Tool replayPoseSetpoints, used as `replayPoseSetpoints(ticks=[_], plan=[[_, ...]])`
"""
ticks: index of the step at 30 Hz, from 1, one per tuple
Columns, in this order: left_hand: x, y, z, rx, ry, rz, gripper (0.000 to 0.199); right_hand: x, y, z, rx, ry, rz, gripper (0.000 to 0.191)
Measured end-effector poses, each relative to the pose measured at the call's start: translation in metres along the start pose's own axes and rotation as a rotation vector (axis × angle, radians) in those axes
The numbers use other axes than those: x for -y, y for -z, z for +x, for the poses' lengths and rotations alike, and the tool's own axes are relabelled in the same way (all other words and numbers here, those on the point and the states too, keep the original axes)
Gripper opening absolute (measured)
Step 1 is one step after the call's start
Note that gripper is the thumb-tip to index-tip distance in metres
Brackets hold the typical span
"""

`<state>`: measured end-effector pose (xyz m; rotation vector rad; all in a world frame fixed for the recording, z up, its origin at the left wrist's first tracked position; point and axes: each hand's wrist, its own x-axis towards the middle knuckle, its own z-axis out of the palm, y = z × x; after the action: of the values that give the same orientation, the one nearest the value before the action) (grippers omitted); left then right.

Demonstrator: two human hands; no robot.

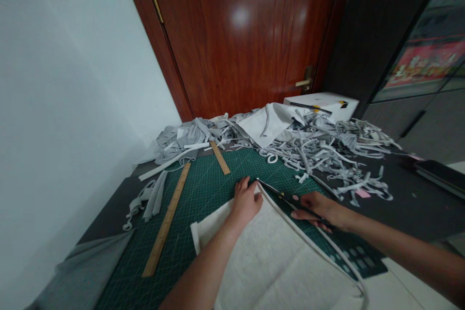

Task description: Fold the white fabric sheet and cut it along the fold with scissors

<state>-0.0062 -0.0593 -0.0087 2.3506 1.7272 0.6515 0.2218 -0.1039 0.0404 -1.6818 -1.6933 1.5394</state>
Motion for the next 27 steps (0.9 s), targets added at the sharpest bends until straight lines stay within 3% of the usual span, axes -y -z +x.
replayPoseSetpoints(ticks=[11,16,18,22,27], plan=[[-0.001,0.002,0.000,-0.014,-0.013,0.027,0.043,-0.007,-0.015,0.005,-0.037,-0.006,0.040,0.047],[0.004,-0.003,0.002,-0.066,0.006,-0.033,0.039,-0.015,-0.022,0.004,-0.105,0.056,0.079,0.042],[0.006,-0.004,0.003,-0.085,0.014,-0.071,0.028,-0.019,-0.024,0.003,-0.207,0.108,-0.008,0.040],[0.008,-0.003,0.006,-0.107,0.027,-0.095,0.012,-0.026,-0.026,-0.004,-0.463,0.250,-0.388,0.028],[0.008,0.003,0.007,-0.129,0.064,-0.074,0.015,-0.036,-0.019,-0.012,-0.518,0.260,-0.576,0.013]])
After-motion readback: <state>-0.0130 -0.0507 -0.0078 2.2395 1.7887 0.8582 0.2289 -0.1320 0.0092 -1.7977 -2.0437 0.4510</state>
